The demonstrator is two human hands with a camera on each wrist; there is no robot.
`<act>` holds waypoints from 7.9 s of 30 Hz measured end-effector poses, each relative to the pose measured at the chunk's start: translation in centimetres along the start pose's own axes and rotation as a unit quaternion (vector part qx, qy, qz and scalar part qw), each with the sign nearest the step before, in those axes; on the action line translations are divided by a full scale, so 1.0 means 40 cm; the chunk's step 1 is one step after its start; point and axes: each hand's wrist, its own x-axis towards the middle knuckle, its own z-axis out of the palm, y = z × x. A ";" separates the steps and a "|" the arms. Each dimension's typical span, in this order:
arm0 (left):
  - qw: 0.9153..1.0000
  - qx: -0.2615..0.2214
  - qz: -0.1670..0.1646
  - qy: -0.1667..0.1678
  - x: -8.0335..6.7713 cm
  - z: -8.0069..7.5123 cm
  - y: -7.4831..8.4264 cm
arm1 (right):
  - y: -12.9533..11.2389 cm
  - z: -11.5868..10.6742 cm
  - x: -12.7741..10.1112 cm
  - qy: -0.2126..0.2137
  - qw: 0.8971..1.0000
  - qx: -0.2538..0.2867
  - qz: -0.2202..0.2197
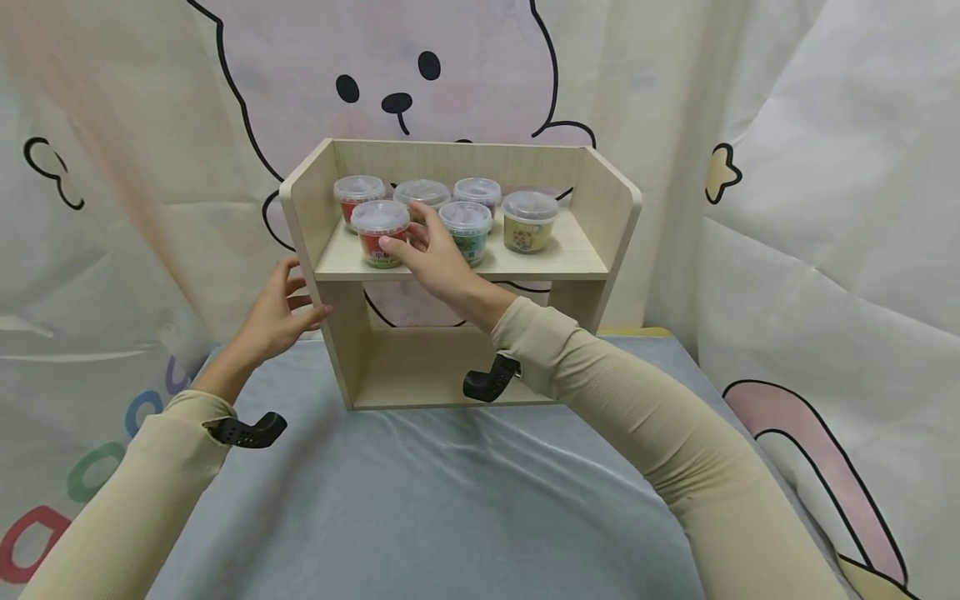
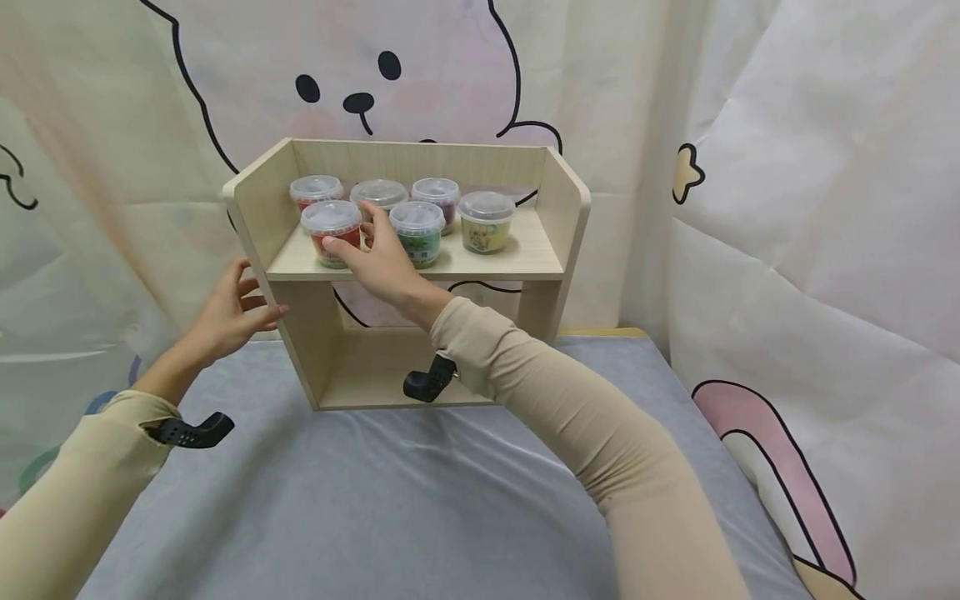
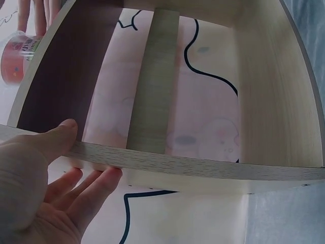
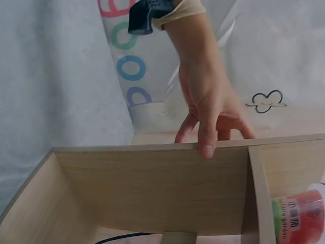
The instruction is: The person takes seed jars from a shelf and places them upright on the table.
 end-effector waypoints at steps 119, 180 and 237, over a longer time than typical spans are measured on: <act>1.000 -0.003 0.006 0.019 -0.011 0.012 0.003 | 0.527 0.291 -0.152 0.025 0.983 -0.140 0.119; 0.999 0.001 0.027 0.040 -0.011 0.027 -0.029 | 0.201 -0.063 -0.213 -0.161 0.986 -0.049 0.017; 1.000 -0.002 0.002 0.012 -0.012 0.024 -0.009 | 0.028 -0.234 -0.040 0.007 1.000 -0.007 0.024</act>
